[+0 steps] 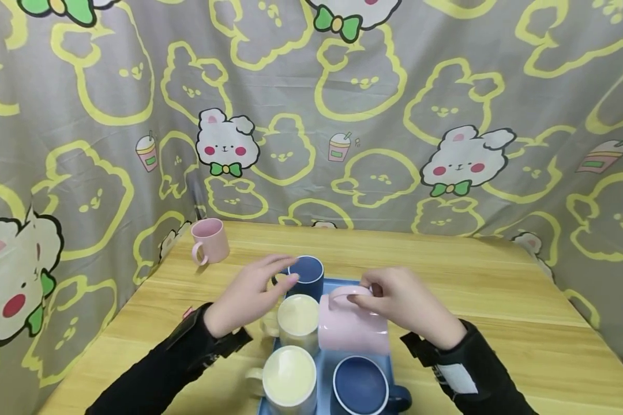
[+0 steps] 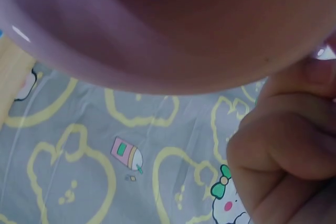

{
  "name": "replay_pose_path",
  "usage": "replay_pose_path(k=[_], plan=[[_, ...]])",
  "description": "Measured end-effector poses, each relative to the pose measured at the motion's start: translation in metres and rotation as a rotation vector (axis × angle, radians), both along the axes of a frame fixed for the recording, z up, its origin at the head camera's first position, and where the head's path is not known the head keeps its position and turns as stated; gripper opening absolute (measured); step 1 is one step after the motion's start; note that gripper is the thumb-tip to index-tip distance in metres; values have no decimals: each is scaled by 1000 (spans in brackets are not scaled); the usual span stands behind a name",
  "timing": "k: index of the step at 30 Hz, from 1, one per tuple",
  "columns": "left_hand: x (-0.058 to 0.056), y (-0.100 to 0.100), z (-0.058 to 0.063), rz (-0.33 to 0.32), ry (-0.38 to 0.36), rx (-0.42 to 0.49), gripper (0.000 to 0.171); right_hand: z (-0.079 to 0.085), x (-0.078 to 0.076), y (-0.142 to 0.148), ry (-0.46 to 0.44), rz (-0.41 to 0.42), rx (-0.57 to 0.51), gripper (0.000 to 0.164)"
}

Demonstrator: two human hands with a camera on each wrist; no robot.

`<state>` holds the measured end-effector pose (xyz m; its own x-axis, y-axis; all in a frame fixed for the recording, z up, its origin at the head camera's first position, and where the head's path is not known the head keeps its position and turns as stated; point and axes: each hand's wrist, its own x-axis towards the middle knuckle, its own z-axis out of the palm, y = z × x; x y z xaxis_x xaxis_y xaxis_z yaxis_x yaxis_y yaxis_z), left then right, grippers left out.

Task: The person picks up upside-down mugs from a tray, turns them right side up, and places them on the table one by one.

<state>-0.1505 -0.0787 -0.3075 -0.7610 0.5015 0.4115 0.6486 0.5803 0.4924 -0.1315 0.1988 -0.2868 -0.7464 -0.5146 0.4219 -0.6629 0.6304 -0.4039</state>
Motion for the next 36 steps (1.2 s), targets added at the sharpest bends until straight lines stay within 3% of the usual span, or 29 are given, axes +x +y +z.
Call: replay_pose_path(k=[5,9,16,20,24,31,34,36], plan=[[7,34,21,-240,-86,-23,38,-2,-1,-8,3,43,-40,29],[6,52,25,-309,-171,-32,31,-3,0,-11,-11,69,-73,26],[5,70,25,-222,-197,-58,27,-6,2,-16,-23,10,-83,27],[9,75,31,-182,-138,-106,36,-5,3,-18,-24,-3,-115,27],[8,79,37,-189,-115,-118,44,-4,3,-18,3,-8,-152,26],[2,79,46,-228,-244,-164,34,-5,3,-15,-43,23,-207,18],[-2,75,50,-237,-333,-160,29,-7,1,-10,-66,83,-277,9],[-5,70,51,-226,-419,-128,26,-9,0,-4,-68,93,-331,15]])
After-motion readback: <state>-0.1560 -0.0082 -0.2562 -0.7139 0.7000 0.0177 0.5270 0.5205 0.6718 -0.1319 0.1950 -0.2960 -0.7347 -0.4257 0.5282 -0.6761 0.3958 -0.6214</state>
